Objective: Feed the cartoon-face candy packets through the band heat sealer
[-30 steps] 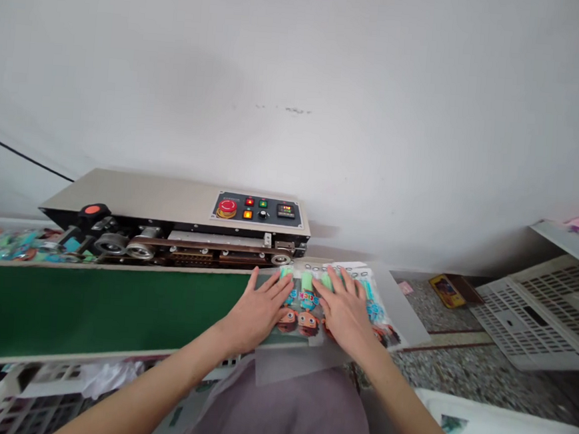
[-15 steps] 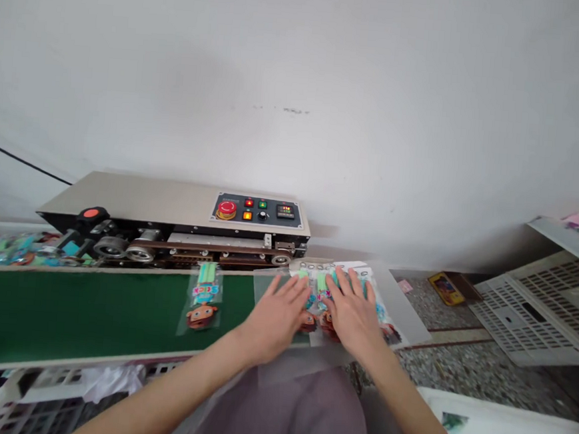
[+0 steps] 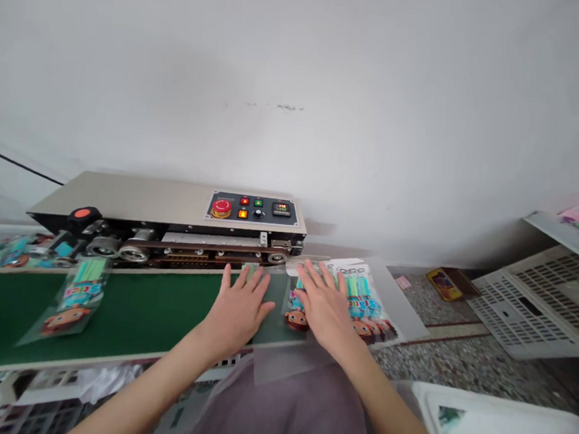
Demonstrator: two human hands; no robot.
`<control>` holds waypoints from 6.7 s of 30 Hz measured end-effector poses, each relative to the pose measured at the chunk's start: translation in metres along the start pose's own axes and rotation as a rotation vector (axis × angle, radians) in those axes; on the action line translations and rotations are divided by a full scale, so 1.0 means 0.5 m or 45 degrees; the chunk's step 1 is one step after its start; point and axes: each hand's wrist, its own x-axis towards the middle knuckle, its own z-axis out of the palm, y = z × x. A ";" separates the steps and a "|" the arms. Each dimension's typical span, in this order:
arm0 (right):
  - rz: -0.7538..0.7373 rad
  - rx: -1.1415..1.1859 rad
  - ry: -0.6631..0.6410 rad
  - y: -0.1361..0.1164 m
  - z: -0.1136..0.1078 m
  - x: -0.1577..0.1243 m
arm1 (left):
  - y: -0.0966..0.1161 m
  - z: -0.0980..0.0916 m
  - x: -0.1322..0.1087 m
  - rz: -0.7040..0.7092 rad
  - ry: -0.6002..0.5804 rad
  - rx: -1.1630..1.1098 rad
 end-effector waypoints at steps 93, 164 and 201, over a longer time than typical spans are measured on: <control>0.029 -0.232 0.071 0.029 -0.010 -0.034 | -0.173 0.006 -0.173 -0.029 0.121 0.170; 0.232 -0.292 -0.016 0.087 0.006 -0.082 | 0.098 0.072 0.062 0.252 0.159 -0.114; 0.157 -0.288 0.069 0.075 0.035 -0.105 | 0.081 0.084 0.067 0.555 0.168 -0.101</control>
